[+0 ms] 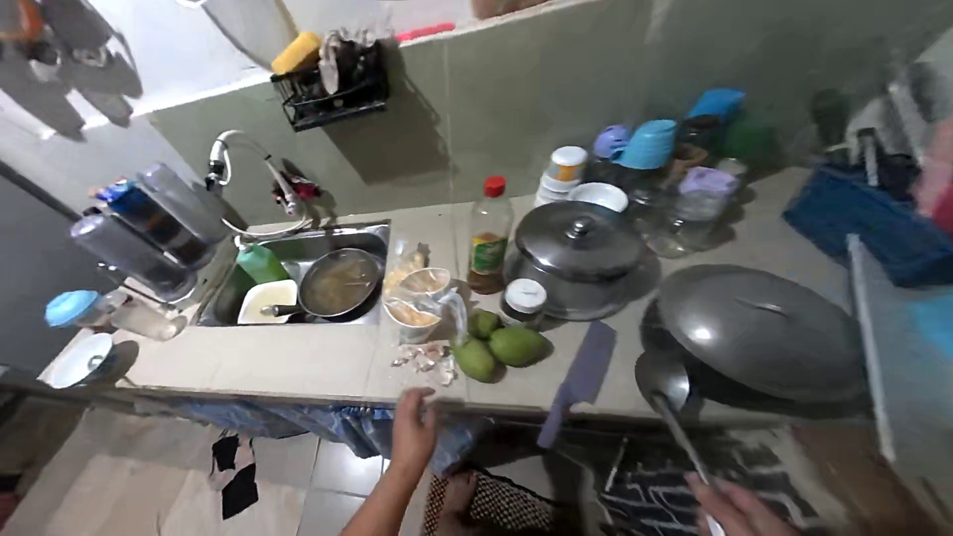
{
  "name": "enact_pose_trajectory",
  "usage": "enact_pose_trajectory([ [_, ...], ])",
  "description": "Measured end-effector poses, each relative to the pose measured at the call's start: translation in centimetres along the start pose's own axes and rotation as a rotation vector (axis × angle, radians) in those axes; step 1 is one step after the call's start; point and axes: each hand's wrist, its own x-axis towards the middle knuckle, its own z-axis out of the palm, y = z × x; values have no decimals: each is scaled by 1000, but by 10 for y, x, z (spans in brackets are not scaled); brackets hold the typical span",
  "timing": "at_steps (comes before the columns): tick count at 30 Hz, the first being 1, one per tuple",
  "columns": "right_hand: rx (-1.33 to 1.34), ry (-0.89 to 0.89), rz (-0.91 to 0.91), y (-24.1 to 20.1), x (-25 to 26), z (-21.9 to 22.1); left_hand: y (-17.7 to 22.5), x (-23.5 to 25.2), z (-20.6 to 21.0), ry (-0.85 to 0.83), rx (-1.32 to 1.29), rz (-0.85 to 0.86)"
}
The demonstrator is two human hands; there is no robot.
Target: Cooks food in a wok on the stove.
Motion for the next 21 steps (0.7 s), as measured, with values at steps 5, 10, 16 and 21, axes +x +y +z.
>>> enact_pose_trajectory([
  [5,-81,232,116,-14,84,84,14,100,-62,108,99,72],
  [10,-283,249,156,-12,133,110,25,173,-70,-132,375,225],
  [16,-551,191,-118,-33,130,91,23,212,-61,-366,633,213],
  [21,-545,131,-466,-79,117,114,18,207,-77,-170,382,269],
])
